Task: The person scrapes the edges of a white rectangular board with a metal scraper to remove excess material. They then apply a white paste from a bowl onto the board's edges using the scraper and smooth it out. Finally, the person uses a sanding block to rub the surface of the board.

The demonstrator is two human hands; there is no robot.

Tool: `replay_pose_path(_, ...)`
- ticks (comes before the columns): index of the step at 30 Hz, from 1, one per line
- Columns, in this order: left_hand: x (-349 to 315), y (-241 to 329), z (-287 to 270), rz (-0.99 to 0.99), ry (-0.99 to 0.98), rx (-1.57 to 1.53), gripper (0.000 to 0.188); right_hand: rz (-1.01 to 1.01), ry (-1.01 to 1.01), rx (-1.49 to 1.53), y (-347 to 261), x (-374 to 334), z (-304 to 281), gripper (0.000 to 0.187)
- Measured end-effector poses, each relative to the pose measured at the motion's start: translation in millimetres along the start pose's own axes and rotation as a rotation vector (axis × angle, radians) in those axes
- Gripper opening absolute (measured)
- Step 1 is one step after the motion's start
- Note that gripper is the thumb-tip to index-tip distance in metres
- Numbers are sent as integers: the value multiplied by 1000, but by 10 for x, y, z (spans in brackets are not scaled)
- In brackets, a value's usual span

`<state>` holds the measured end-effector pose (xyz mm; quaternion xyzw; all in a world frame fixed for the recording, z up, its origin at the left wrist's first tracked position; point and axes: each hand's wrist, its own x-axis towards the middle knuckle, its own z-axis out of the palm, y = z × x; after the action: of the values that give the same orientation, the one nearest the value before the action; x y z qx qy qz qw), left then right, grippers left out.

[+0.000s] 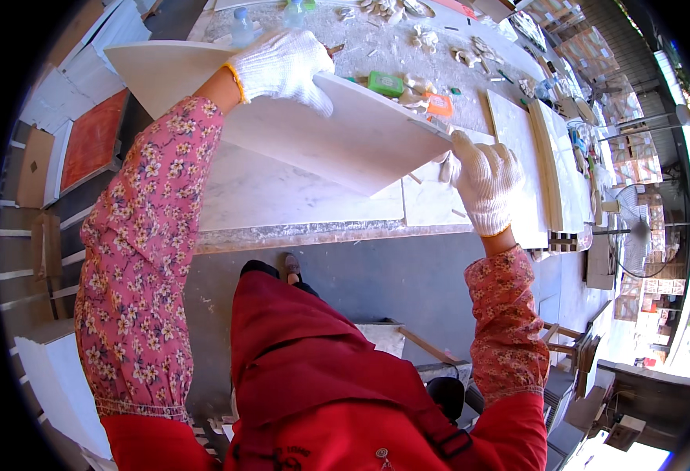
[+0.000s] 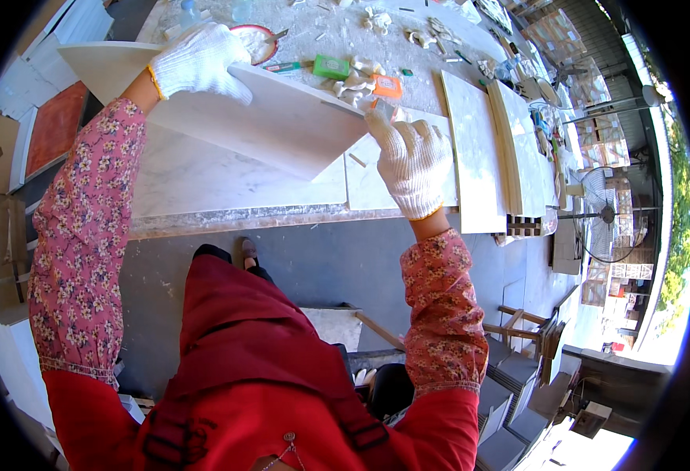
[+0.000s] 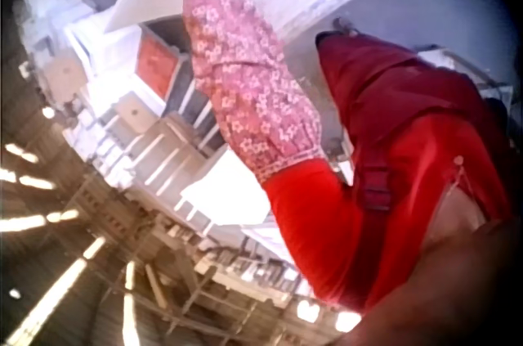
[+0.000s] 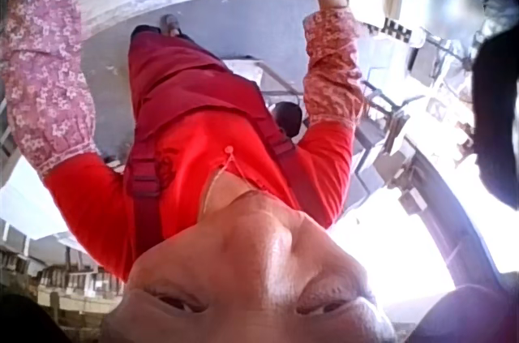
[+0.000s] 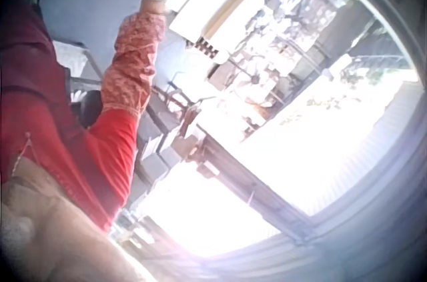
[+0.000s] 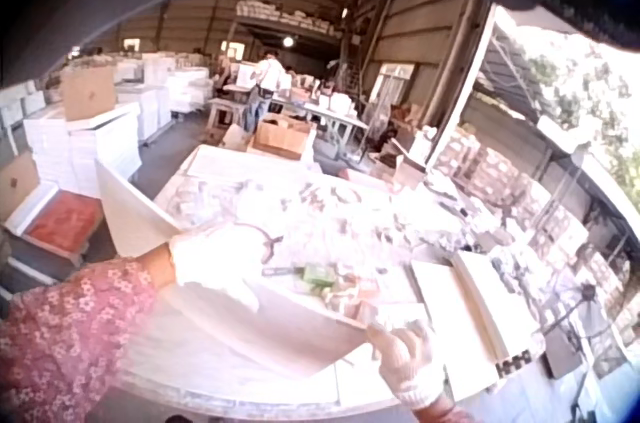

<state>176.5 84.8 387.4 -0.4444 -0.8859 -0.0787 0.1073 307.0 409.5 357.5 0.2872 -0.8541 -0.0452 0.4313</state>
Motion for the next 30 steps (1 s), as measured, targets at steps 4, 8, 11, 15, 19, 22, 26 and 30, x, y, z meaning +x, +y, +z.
replay_pose_path(4, 55, 1, -29, -48, -88, 2, 47, 112, -38, -14, -61, -164, 92, 36)
replay_pose_path(8, 222, 82, -49, -71, -132, 64, 54, 157, -269, -49, -198, -1109, 136, 26)
replay_pose_path(11, 196, -96, 27, -60, -35, 87, 52, 406, -274, 270, -337, -1515, 165, 24)
replay_pose_path(15, 255, -62, 48, -15, -24, 94, 52, 489, -153, 351, -417, -980, -168, 25)
replay_pose_path(19, 235, -76, 65, -65, -105, 90, 53, 500, 40, 383, -178, -512, -98, 26)
replay_pose_path(22, 250, -46, 32, -92, -156, 85, 53, 321, 103, 252, -51, -232, -34, 26)
replay_pose_path(26, 253, 19, -28, -63, -186, 96, 52, 179, -68, 65, 76, -116, 23, 24)
replay_pose_path(30, 102, 32, -50, -91, -112, 86, 50, 132, -24, -21, -79, -457, 103, 27)
